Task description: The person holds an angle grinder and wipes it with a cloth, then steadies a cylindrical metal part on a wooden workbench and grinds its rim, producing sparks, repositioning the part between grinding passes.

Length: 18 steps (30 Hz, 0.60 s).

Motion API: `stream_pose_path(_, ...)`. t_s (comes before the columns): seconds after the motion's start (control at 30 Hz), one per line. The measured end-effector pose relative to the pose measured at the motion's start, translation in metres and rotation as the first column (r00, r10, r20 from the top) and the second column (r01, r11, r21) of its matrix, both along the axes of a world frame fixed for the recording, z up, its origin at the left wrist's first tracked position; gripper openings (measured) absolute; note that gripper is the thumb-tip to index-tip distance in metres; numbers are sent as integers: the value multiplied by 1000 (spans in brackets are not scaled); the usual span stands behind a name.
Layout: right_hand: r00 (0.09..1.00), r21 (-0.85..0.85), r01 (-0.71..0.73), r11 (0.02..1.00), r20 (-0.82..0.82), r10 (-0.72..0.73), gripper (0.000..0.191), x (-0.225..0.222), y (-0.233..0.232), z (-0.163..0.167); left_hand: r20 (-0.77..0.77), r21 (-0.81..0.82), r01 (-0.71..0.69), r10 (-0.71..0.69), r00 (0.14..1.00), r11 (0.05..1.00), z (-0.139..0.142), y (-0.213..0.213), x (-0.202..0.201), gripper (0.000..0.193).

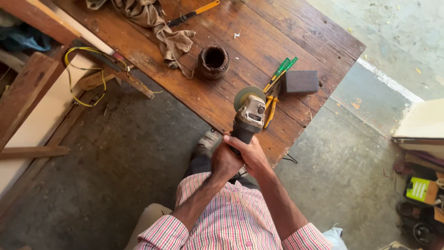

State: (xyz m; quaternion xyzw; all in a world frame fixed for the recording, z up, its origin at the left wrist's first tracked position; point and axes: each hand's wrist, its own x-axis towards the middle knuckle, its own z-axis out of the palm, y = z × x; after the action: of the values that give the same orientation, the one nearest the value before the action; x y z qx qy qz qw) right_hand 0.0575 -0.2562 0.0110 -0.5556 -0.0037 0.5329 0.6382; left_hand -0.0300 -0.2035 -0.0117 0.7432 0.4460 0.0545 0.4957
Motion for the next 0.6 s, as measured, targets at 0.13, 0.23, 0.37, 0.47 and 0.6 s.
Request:
stream_pose_path(0.13,999,-36,48,998,5,-48,44,0,11,-9,98,-133,147,-135,986,980,-6,24,-5,73)
stream_pose_path(0.23,991,-80,133,988,6,-133,35,3,25,-21,118,-178,362,-345,931,915,-9,60,-15,82)
stream_pose_path(0.37,969,-127,242,962,81,-233,27,2,46,-32,265,23,531,-517,814,847,-12,132,-50,64)
stream_pose_path(0.47,962,-310,239,920,203,-182,33,-8,57,-30,117,-139,407,-393,912,903,-20,204,-65,50)
stream_pose_path(0.6,944,-532,289,795,298,-144,46,-27,72,-22,125,8,356,-354,927,934,-29,292,-46,38)
